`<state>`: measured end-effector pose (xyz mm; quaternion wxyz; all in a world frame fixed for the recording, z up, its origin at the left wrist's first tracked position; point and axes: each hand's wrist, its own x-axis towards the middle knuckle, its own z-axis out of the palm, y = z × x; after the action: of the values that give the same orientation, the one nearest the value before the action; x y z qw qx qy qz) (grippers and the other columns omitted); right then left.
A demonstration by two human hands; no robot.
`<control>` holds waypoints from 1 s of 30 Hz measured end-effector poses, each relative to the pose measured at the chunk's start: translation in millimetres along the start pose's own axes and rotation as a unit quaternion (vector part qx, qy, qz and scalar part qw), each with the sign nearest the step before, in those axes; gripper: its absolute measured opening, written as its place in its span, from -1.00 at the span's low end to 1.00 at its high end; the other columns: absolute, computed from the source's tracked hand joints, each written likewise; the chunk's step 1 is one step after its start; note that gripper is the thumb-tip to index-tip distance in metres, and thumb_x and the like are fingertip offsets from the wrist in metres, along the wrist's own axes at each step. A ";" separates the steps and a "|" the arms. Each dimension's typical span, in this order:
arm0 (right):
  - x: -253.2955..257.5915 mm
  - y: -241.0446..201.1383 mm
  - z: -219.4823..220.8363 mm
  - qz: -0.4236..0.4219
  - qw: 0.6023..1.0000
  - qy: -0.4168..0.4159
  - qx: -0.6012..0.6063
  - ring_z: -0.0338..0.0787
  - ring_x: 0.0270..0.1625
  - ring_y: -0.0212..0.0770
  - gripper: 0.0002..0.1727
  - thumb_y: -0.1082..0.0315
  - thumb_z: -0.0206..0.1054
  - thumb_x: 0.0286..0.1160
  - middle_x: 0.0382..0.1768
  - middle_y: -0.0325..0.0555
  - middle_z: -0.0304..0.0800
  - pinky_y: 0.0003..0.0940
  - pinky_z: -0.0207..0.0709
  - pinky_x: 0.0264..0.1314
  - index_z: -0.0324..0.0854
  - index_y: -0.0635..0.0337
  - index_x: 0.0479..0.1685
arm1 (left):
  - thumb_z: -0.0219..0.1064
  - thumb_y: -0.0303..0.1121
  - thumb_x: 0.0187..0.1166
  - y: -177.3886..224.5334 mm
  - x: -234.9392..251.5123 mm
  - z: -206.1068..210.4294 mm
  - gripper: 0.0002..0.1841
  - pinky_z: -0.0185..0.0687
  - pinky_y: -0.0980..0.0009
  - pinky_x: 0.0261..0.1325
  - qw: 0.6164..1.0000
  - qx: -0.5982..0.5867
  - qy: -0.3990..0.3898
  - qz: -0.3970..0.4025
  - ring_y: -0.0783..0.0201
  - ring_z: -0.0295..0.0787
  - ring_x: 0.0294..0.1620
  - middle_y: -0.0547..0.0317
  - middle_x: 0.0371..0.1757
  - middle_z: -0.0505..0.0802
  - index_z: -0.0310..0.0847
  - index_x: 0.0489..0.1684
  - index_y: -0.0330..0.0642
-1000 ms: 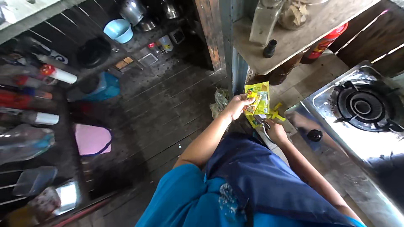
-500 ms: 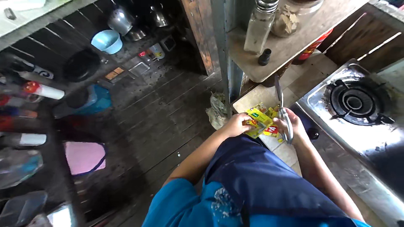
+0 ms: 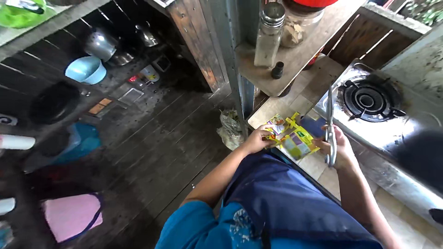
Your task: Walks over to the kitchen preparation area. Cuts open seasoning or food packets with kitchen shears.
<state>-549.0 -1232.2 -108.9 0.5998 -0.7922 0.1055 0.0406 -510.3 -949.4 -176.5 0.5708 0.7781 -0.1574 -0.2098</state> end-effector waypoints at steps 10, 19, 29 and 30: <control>-26.7 6.1 -8.4 0.012 0.995 0.097 -0.037 0.78 -0.30 -0.39 -0.32 0.53 0.45 0.18 -0.18 -0.13 0.72 -0.45 0.73 -0.25 0.33 0.37 0.41 | 0.49 -0.50 0.45 -0.8 -14.9 -9.8 -0.77 0.59 0.51 0.40 0.998 -0.038 -0.019 0.036 0.30 0.62 0.44 -0.28 0.61 0.51 0.77 -0.08 -0.52; -31.7 -9.6 16.6 0.053 0.928 0.154 -0.336 0.79 0.17 0.42 -0.40 0.52 0.36 0.42 0.09 0.40 0.80 0.39 0.55 0.23 0.43 0.28 0.54 | 0.49 -0.55 0.41 27.1 -17.2 -9.1 -0.79 0.57 0.47 0.45 0.988 -0.107 -0.082 0.076 0.27 0.51 0.58 -0.28 0.67 0.43 0.72 -0.13 -0.58; -47.2 -10.0 25.7 -0.020 0.996 -0.028 0.080 0.73 -0.40 -0.53 -0.42 0.46 0.48 0.24 -0.33 -0.35 0.76 -0.61 0.62 -0.37 0.42 0.20 0.33 | 0.54 -0.45 0.41 45.3 -0.2 0.2 -0.80 0.52 0.45 0.50 0.977 -0.030 -0.184 0.108 0.36 0.55 0.52 -0.17 0.68 0.47 0.83 -0.14 -0.41; -48.6 -9.8 25.5 -0.015 0.994 -0.036 0.100 0.72 -0.41 -0.53 -0.43 0.46 0.49 0.22 -0.34 -0.37 0.76 -0.62 0.61 -0.40 0.45 0.15 0.31 | 0.53 -0.45 0.42 43.6 2.0 -0.8 -0.82 0.54 0.41 0.51 0.970 -0.036 -0.202 0.129 0.35 0.58 0.50 -0.09 0.58 0.60 0.84 -0.16 -0.40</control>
<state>-592.7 -1199.5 -97.4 0.6798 -0.7278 0.0753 0.0491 -508.5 -962.7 -135.0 0.5771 0.6716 -0.3607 -0.2929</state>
